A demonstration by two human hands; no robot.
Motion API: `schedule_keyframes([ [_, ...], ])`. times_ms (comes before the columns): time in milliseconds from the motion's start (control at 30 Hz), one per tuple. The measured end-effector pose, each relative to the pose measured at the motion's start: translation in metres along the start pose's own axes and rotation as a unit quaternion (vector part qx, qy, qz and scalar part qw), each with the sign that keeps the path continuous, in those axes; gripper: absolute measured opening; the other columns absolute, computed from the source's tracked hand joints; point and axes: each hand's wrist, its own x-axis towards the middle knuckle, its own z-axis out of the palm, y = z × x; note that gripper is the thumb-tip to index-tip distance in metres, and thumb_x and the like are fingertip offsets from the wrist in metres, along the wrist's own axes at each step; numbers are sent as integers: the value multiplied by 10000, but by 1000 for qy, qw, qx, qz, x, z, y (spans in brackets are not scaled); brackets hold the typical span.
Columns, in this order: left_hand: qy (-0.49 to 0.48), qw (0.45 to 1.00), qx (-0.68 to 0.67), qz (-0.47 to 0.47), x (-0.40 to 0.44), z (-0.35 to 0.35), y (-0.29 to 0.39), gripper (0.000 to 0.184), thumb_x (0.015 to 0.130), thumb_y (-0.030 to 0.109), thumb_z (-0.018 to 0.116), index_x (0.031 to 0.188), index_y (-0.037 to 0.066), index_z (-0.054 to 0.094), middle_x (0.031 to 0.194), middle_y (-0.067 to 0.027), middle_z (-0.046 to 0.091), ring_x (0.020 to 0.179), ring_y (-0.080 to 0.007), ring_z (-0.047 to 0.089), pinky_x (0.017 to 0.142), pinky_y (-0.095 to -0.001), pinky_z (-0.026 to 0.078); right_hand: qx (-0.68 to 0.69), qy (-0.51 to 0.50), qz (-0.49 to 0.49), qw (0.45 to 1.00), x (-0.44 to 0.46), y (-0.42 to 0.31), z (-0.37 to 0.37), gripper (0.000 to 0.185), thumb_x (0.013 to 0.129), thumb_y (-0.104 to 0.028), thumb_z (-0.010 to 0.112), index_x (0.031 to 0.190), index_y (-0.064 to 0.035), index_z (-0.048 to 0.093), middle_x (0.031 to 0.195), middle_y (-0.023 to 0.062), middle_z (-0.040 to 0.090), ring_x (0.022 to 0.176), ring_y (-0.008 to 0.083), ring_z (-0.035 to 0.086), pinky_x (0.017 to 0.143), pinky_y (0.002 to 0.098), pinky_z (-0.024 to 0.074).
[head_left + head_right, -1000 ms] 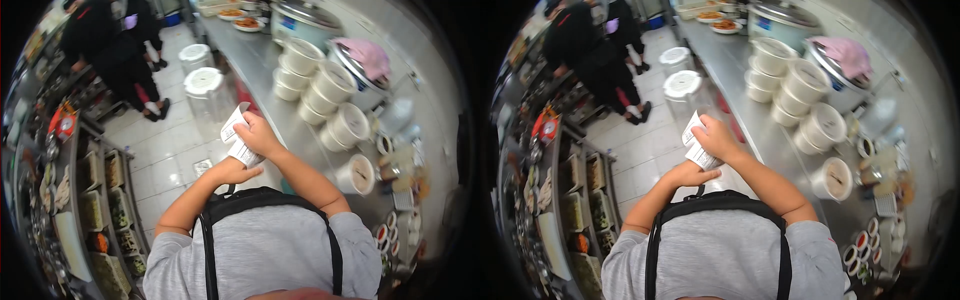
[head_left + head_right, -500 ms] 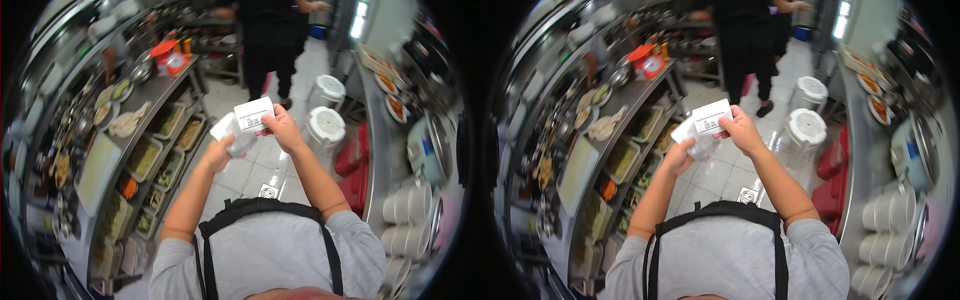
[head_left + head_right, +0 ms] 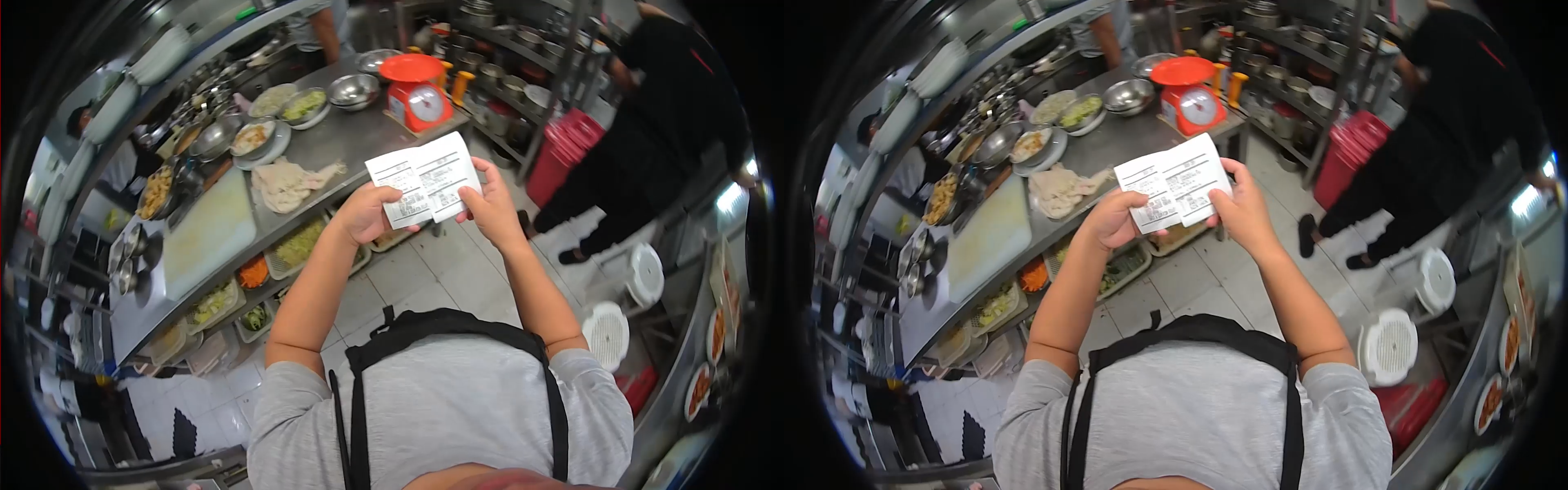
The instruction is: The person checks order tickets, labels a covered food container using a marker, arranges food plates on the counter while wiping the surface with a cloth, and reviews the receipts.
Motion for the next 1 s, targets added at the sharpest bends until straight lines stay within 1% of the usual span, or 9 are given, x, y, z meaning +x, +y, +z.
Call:
schedule_keyframes([
  [67, 67, 992, 91, 55, 14, -25, 18, 315, 778, 76, 445, 1082, 3, 412, 1005, -127, 525, 797, -208, 565, 538, -317, 498, 4, -18, -34, 999, 40, 16, 1, 387, 748, 2, 422, 1119, 16, 317, 851, 108, 536, 530, 97, 515, 427, 193, 422],
  [133, 149, 967, 180, 100, 25, -49, 60, 274, 781, 103, 488, 1035, 7, 457, 936, -106, 563, 754, -201, 577, 525, -316, 497, 19, -11, -32, 999, 71, 20, 5, 377, 751, 1, 408, 1118, 14, 319, 850, 103, 529, 549, 101, 514, 430, 193, 428],
  [267, 266, 863, 352, 245, 38, -103, 204, 224, 798, 147, 476, 967, 3, 511, 888, -82, 578, 706, -163, 566, 509, -264, 467, 28, 18, -60, 998, 117, 38, 1, 384, 756, -3, 393, 1128, 7, 300, 883, 121, 529, 566, 105, 518, 420, 194, 427],
  [400, 338, 788, 350, 378, 45, -105, 370, 236, 787, 195, 498, 986, 70, 480, 924, -36, 544, 772, -143, 524, 516, -263, 446, -15, 50, -41, 998, 149, 59, -4, 407, 775, -19, 399, 1160, -13, 268, 880, 122, 540, 598, 104, 536, 422, 187, 423],
  [467, 299, 766, 360, 441, 52, -103, 438, 238, 795, 218, 502, 983, 74, 474, 917, -32, 542, 779, -134, 521, 527, -244, 441, -11, 71, -26, 997, 161, 63, 2, 402, 775, -14, 390, 1159, -16, 269, 883, 124, 540, 600, 108, 539, 420, 186, 425],
  [533, 344, 741, 355, 454, 67, -102, 486, 232, 808, 231, 487, 954, 51, 475, 834, -65, 564, 599, -137, 535, 443, -205, 419, -6, 88, -33, 996, 176, 70, 6, 401, 764, 3, 382, 1148, 8, 266, 882, 138, 534, 608, 123, 546, 417, 194, 428],
  [700, 425, 743, 301, 421, 102, -116, 542, 173, 812, 232, 477, 807, 59, 488, 602, -19, 514, 434, -74, 452, 327, -163, 320, -4, 121, -4, 993, 193, 89, 14, 398, 758, 17, 380, 1139, 20, 265, 882, 146, 531, 621, 135, 554, 414, 198, 430],
  [800, 396, 769, 254, 434, 107, -118, 563, 169, 808, 233, 482, 745, 76, 475, 550, 4, 471, 409, -56, 422, 310, -153, 285, -6, 139, 17, 990, 196, 98, 15, 394, 760, 18, 382, 1137, 19, 265, 875, 147, 533, 618, 139, 555, 412, 198, 430],
  [1000, 418, 736, 259, 466, 103, -134, 599, 247, 768, 349, 545, 804, 106, 510, 631, -16, 527, 439, -77, 462, 325, -149, 298, 11, 148, 40, 988, 190, 120, 11, 397, 759, 23, 384, 1138, 3, 268, 863, 150, 537, 603, 141, 553, 416, 201, 432],
])
